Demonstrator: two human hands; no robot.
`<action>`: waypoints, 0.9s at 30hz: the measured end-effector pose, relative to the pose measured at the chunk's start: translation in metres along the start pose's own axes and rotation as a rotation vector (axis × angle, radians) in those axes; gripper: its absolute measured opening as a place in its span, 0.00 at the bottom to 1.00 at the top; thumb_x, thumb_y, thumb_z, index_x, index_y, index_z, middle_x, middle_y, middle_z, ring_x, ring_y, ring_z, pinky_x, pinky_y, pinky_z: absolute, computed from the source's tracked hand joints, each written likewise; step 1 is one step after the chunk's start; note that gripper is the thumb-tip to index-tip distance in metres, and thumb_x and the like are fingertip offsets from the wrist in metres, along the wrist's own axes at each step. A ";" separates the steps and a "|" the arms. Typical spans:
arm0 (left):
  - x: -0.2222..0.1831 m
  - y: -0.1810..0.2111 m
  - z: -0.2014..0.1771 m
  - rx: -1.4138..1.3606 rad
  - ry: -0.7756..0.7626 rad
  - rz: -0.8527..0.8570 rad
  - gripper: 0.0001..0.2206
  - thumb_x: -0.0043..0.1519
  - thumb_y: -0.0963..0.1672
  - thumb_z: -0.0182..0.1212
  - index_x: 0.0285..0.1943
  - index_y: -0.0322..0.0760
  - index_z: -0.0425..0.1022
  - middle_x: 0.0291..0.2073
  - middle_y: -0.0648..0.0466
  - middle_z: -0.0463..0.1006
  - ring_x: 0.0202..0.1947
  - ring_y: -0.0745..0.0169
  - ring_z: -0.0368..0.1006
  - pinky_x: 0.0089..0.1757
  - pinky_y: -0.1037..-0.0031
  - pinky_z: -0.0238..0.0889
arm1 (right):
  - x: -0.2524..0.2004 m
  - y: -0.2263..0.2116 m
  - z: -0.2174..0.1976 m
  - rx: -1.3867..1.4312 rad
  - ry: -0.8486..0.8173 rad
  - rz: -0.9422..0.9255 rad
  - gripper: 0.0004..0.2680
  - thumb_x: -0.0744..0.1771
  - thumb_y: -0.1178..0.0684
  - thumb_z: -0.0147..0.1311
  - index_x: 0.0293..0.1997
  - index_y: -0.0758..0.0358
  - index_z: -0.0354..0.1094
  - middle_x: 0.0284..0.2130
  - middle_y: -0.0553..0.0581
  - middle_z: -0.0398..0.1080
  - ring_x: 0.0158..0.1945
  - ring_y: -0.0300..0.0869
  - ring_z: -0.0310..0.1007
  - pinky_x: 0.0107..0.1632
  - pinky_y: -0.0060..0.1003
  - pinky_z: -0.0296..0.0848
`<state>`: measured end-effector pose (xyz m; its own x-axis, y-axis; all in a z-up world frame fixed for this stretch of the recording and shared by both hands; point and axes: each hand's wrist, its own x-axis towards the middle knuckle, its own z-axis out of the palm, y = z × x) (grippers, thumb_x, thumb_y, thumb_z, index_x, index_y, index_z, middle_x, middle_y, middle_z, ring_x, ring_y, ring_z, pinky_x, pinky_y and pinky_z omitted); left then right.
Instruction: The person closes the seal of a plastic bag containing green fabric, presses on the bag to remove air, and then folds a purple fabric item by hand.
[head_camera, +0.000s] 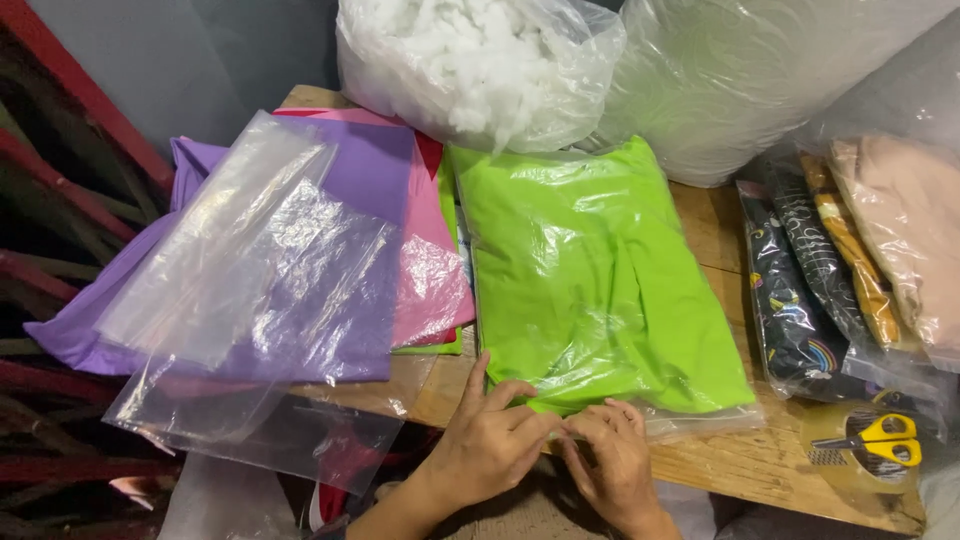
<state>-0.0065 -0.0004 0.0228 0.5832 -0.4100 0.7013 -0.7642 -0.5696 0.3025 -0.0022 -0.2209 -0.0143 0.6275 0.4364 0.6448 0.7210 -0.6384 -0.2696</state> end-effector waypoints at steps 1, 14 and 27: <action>-0.001 0.004 -0.001 0.004 -0.001 -0.011 0.04 0.65 0.41 0.61 0.46 0.38 0.78 0.24 0.55 0.76 0.47 0.46 0.75 0.64 0.33 0.39 | 0.000 -0.004 0.000 0.009 -0.007 -0.003 0.07 0.65 0.58 0.59 0.43 0.55 0.66 0.31 0.49 0.73 0.38 0.42 0.72 0.55 0.45 0.64; -0.001 0.008 0.003 0.062 -0.047 -0.048 0.07 0.65 0.40 0.59 0.50 0.34 0.74 0.29 0.50 0.76 0.44 0.46 0.70 0.64 0.32 0.41 | -0.002 0.004 -0.007 -0.050 -0.030 -0.014 0.10 0.64 0.57 0.61 0.47 0.55 0.65 0.35 0.45 0.75 0.41 0.43 0.73 0.57 0.47 0.63; 0.010 0.013 -0.001 0.168 -0.042 0.014 0.05 0.67 0.38 0.57 0.48 0.36 0.77 0.23 0.56 0.70 0.38 0.54 0.70 0.65 0.36 0.42 | 0.003 -0.001 -0.007 -0.014 0.004 -0.034 0.09 0.65 0.58 0.60 0.47 0.56 0.66 0.30 0.50 0.72 0.38 0.44 0.73 0.56 0.48 0.64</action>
<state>-0.0112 -0.0113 0.0343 0.5866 -0.4463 0.6758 -0.7175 -0.6735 0.1779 -0.0025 -0.2234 -0.0072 0.6012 0.4557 0.6564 0.7381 -0.6315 -0.2375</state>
